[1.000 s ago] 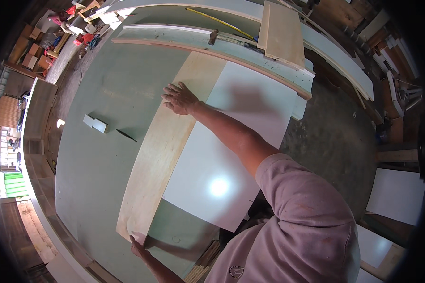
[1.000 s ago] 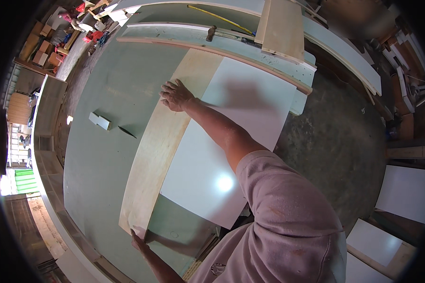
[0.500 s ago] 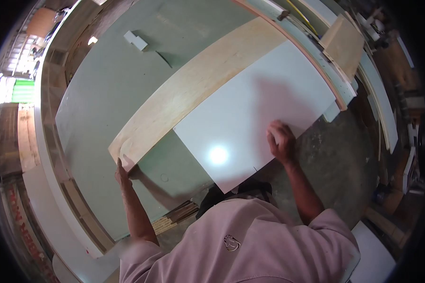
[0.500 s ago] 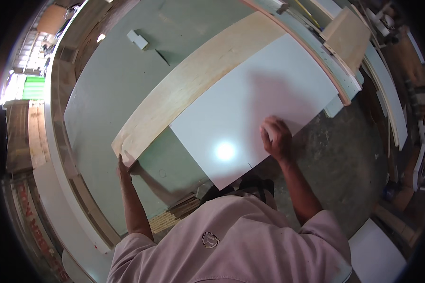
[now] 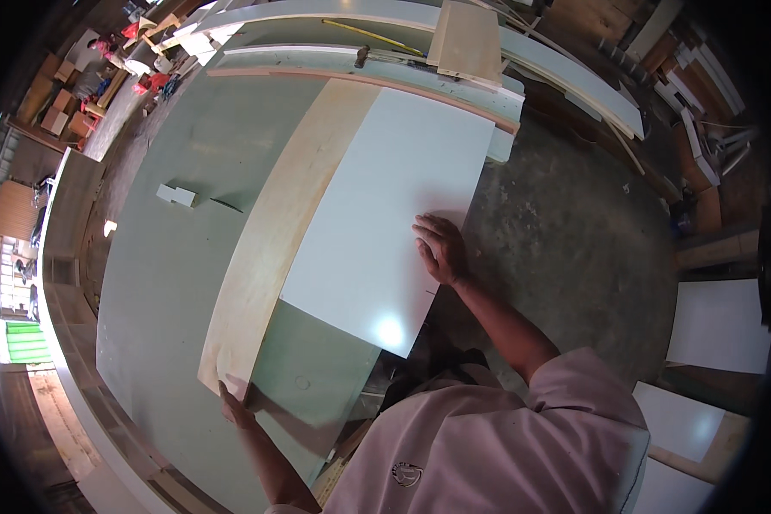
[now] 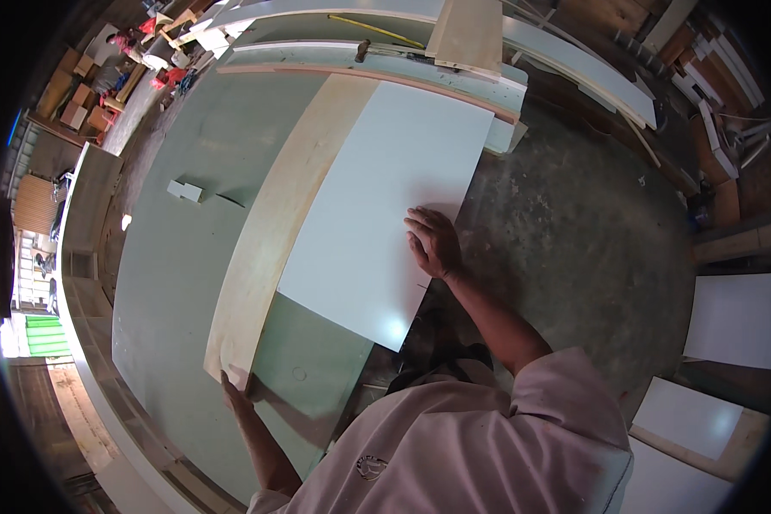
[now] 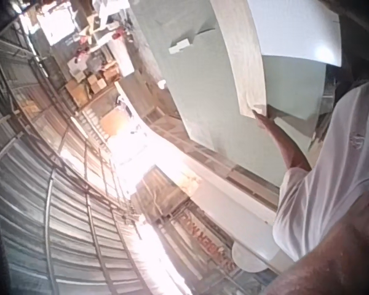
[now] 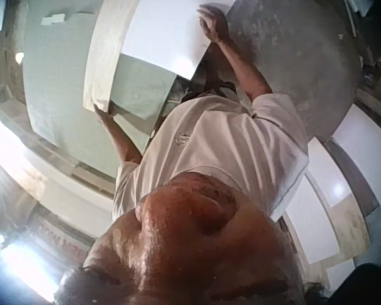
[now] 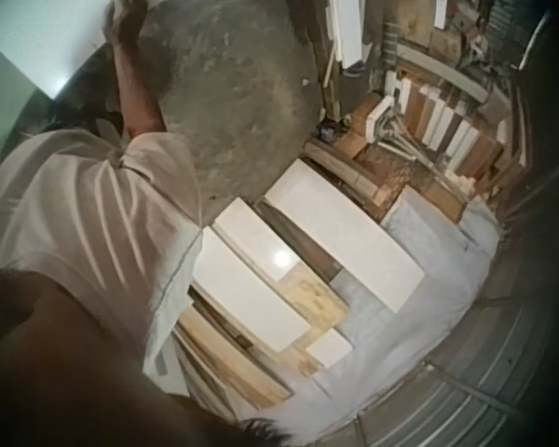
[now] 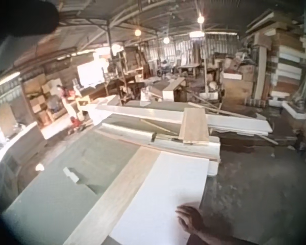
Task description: The person aligns wooden boards against a panel on a workbench by hand, stacks wooden pieces, and retrieves a long curved wooden board to align it against the panel.
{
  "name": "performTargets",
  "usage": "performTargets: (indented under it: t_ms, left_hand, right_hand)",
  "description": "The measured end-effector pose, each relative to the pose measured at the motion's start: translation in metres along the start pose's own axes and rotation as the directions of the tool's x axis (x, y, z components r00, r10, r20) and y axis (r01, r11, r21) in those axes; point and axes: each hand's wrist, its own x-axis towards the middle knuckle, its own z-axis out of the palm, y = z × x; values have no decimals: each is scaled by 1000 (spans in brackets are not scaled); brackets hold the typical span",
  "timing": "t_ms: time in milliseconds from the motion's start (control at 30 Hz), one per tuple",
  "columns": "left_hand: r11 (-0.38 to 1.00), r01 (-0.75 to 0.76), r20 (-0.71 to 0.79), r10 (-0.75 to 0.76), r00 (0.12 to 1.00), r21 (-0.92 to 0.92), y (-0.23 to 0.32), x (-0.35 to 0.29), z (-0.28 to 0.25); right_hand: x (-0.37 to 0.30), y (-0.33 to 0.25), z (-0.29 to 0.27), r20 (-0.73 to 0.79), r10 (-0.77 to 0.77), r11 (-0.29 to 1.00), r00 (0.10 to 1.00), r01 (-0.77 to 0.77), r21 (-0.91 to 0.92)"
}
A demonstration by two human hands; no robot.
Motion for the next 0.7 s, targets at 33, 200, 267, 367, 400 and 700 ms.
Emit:
performTargets:
  t_ms: [33,200,267,367,400,700]
  left_hand:
    - [999,36,7,-36,999,-12,-3,-1,0]
    - [996,33,-38,-30,999,84,-4,-3,-2]
    - [875,45,-174,45,984,482,5,-14,6]
    - [477,-523,-4,741,671,706,-2,-75,62]
    - [469,-548,94,694,714,693,3,-96,92]
    - [258,-945,651,685,327,203,73,-188,382]
  right_hand:
    - [0,0,0,-7,-16,1000,1000,16,-2]
    - [-1,-4,0,-1,-24,1000,1000,24,-16]
    - [-1,-5,-1,-13,-54,998,998,53,-33]
    - [1,-5,-3,0,-76,996,997,76,-45]
    - [1,-4,-3,12,-69,997,998,69,-45]
    - [7,3,3,-35,-44,997,998,46,62]
